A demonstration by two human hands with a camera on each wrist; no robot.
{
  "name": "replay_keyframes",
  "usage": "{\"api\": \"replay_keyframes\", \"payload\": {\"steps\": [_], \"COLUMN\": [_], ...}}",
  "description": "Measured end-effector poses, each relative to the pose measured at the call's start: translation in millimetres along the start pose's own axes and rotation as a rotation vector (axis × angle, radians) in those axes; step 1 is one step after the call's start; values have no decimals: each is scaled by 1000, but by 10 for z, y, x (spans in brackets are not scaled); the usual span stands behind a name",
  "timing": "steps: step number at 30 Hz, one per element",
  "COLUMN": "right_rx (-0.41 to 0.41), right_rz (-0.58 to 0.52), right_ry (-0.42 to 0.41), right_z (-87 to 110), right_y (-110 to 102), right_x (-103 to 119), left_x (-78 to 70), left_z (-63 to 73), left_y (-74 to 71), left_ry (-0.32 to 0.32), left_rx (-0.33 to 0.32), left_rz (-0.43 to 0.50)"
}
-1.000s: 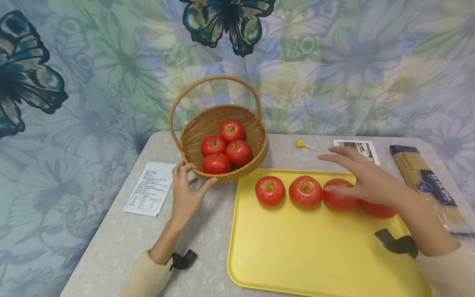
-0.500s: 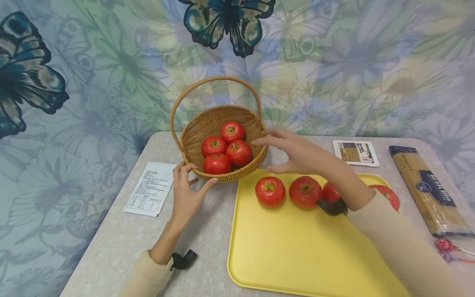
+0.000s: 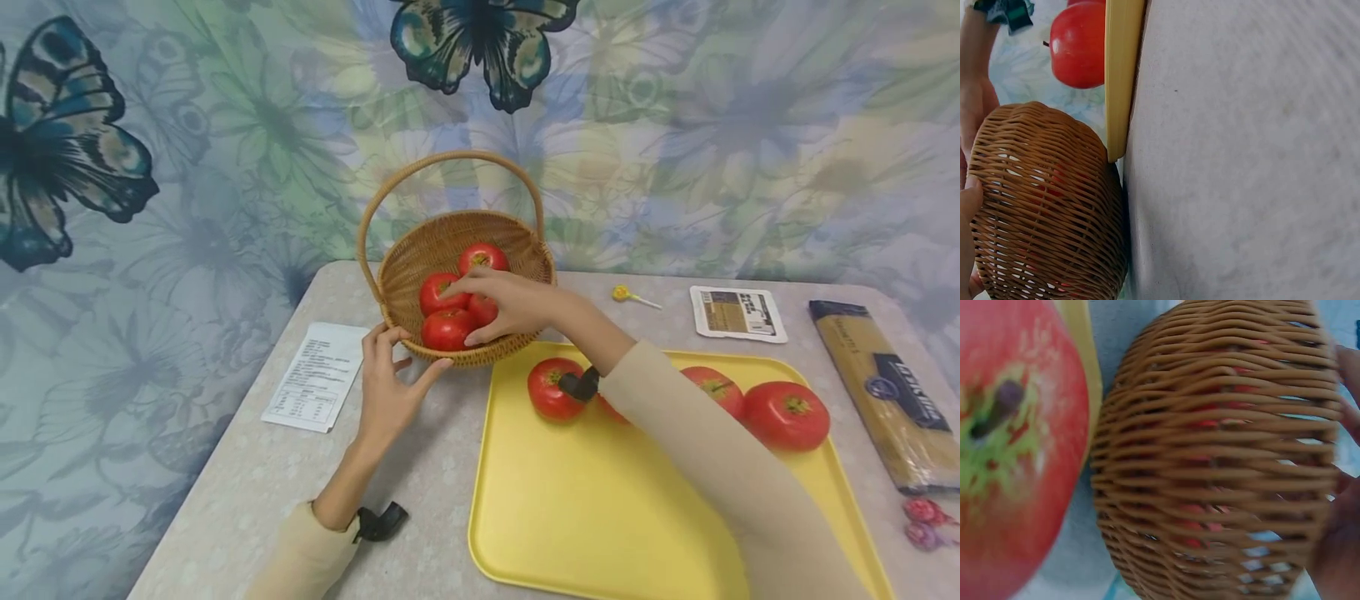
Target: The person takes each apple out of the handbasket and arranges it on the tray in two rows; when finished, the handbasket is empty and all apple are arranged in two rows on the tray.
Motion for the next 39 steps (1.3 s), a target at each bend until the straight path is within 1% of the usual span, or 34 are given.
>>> {"api": "replay_keyframes", "payload": {"steps": [5, 9, 12, 20, 26, 28, 30, 33, 36, 38, 39], "right_rx": [59, 114, 141, 141, 115, 96, 60, -31, -136, -196, -220], "right_rz": [0, 9, 7, 5, 32, 33, 30, 14, 9, -2, 4], "right_ry": [-39, -30, -21, -5, -24, -27, -36, -72, -121, -151, -152], "right_z": [-198, -319, -372, -443, -475, -463, -420, -301, -95, 77, 178], "right_y": [76, 136, 171, 194, 211, 199, 150, -6, -195, -307, -349], "right_x": [-82, -102, -92, -108, -124, -129, -125, -79, -1, 73, 112], "left_x": [1, 4, -6, -33, -23, -22, -14, -9, 1, 7, 11], "left_z": [-8, -4, 0, 2, 16, 19, 19, 13, 15, 17, 18], "left_y": [12, 19, 23, 15, 10, 5, 3, -1, 11, 11, 10], "left_ry": [-9, -10, -12, -11, -12, -10, -10, -13, -20, -20, -22], "left_rx": [-3, -3, -4, -7, -9, -8, -6, -3, 0, -2, -4], "left_rz": [-6, -5, -5, -4, -7, -8, -11, -10, -3, 1, 3]}}
Point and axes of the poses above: each hand's wrist, its own z-axis away from the middle knuckle, its own y-axis out of the palm, x = y × z, the point moved 5 cm from there along -z, towards the middle knuckle, and after that the axes turned 14 degrees about x, right-handed, at the moved point
